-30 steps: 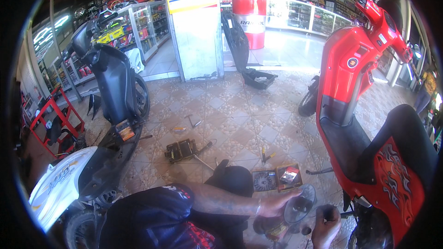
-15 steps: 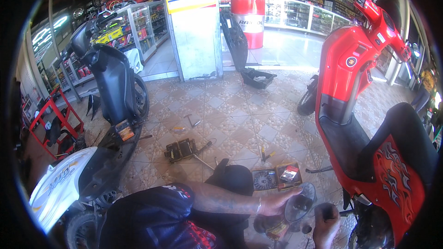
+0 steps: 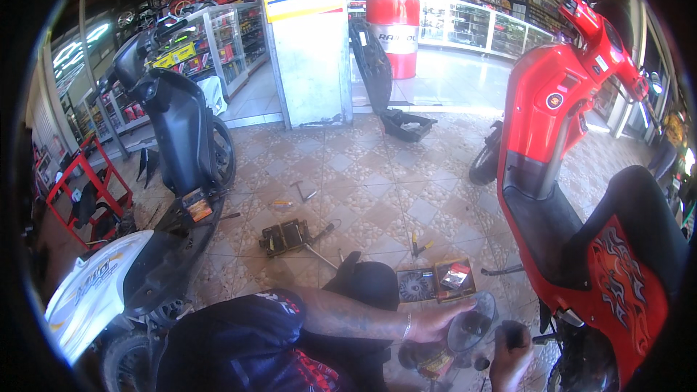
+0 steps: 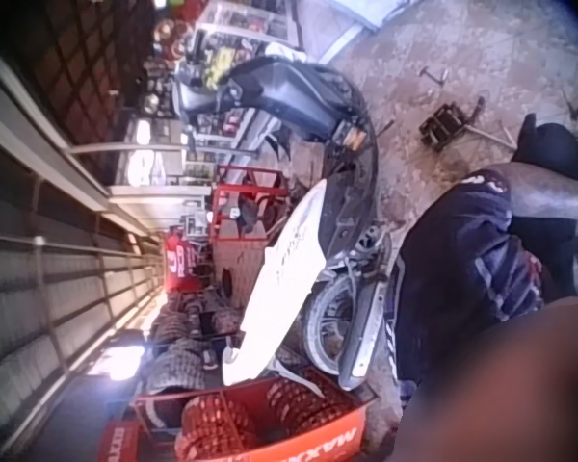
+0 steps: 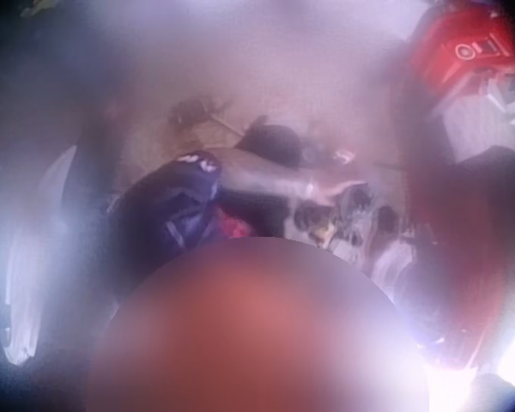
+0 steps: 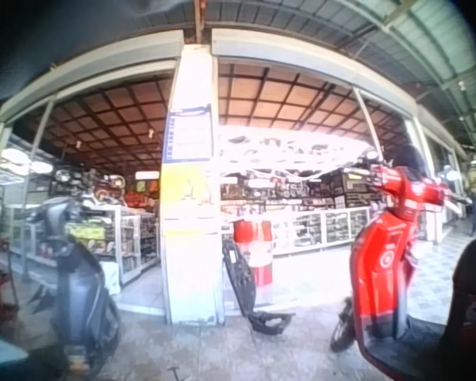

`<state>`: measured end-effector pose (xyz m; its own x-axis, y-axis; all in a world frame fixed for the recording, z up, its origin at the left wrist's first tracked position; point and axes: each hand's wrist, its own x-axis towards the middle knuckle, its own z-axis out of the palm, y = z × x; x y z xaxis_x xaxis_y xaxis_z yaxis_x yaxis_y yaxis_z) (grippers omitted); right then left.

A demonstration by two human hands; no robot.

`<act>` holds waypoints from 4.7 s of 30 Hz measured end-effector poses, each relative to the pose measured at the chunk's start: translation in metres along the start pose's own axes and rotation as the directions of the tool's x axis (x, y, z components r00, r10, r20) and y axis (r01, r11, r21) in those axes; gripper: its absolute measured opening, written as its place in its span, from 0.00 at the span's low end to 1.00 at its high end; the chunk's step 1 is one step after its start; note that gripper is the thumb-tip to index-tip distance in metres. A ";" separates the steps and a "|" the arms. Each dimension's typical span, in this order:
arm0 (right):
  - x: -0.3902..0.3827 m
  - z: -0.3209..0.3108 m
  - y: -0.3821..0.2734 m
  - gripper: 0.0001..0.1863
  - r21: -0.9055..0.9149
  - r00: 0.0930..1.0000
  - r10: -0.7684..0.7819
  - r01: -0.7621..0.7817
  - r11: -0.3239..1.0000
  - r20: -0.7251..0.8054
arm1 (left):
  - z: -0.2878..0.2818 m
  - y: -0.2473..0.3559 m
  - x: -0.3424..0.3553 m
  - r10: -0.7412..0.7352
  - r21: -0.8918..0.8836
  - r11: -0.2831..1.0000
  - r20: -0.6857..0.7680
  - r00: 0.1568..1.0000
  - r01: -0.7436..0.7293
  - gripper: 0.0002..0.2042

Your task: The person sits on the floor in a workshop and cleans a circular metal scooter part with a cloth. They then use a screwdriver to adjust or remove a small internal component from the part.

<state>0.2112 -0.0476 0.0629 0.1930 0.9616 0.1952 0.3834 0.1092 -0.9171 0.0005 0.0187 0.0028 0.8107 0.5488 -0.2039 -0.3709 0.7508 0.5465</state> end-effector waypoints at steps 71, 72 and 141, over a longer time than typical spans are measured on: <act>-0.048 -0.175 0.097 0.17 -0.514 0.899 0.125 -0.348 0.784 -0.419 | 0.003 -0.006 0.001 -0.007 0.193 0.981 -0.103 0.995 0.026 0.41; -0.063 -0.183 0.117 0.17 -0.490 0.885 0.192 -0.402 0.773 -0.424 | 0.003 -0.007 0.001 -0.008 0.194 0.980 -0.149 0.989 0.037 0.41; -0.045 0.119 0.350 0.43 -0.382 0.536 0.842 -0.792 0.476 -0.064 | 0.004 -0.010 0.001 -0.050 0.165 0.984 -0.078 0.996 0.062 0.38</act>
<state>0.2296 -0.0232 -0.3083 0.4844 0.5914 -0.6447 0.3748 -0.8061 -0.4579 0.0066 0.0107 0.0003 0.7904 0.5376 -0.2938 -0.2397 0.7127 0.6593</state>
